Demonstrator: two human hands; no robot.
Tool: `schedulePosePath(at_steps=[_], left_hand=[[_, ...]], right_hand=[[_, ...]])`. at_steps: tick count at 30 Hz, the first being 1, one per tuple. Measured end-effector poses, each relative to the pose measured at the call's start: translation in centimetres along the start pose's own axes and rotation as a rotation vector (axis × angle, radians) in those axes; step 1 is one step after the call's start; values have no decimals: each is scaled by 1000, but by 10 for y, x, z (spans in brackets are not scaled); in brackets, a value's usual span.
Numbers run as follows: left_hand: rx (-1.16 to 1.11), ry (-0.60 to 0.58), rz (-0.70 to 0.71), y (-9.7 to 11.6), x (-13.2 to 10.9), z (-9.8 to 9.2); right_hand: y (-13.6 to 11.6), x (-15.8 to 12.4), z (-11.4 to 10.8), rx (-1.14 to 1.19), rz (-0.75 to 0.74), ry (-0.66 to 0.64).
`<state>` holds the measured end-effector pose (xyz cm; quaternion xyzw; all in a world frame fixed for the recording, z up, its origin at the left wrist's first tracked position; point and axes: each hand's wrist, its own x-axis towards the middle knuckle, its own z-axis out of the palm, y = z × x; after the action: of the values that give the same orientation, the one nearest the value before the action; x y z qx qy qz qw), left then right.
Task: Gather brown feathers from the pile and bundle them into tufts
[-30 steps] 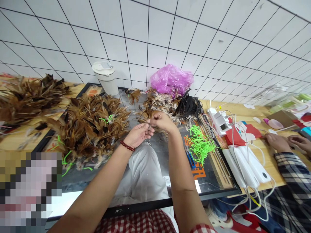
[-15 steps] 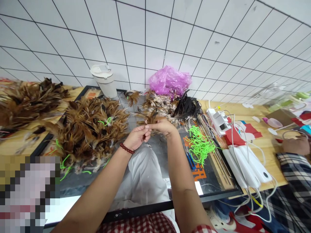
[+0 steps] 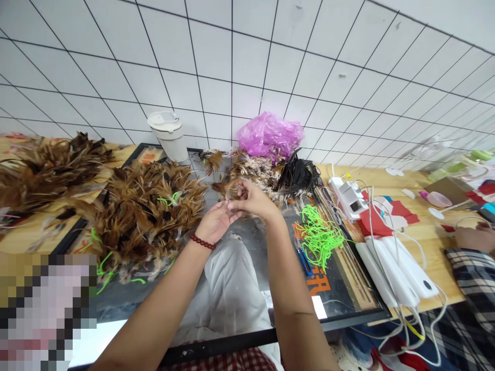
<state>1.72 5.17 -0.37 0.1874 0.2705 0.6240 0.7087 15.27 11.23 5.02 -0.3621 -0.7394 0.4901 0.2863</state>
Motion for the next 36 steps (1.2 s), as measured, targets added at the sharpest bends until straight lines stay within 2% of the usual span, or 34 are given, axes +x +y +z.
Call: schedulePosePath(at_steps=[4,10,13,17,20,27,30,34,36], left_hand=[[-118,53,9,0,1,-1],[-104,0,-28,-2,0,-3],[-109,78,102,1,2,-4],[-29,266,335,5,7,-4],[15,344,397,6,9,-4],[87,446,507,5,11,-6],[89,457,513,4,11,-7],[89,472,521,2,14,-8],[93,476,522,2,14,-9]], right_hand=[[-7,-2,4,-282,-74,-52],[-10,2,12,-493,-178,136],[-6,3,7,-521,-207,200],[4,5,-3,-622,-109,267],[7,6,-3,-746,-11,226],[2,6,22,-943,133,34],[8,8,20,-875,138,82],[20,11,2,-491,111,205],[23,11,-7,-409,142,315]])
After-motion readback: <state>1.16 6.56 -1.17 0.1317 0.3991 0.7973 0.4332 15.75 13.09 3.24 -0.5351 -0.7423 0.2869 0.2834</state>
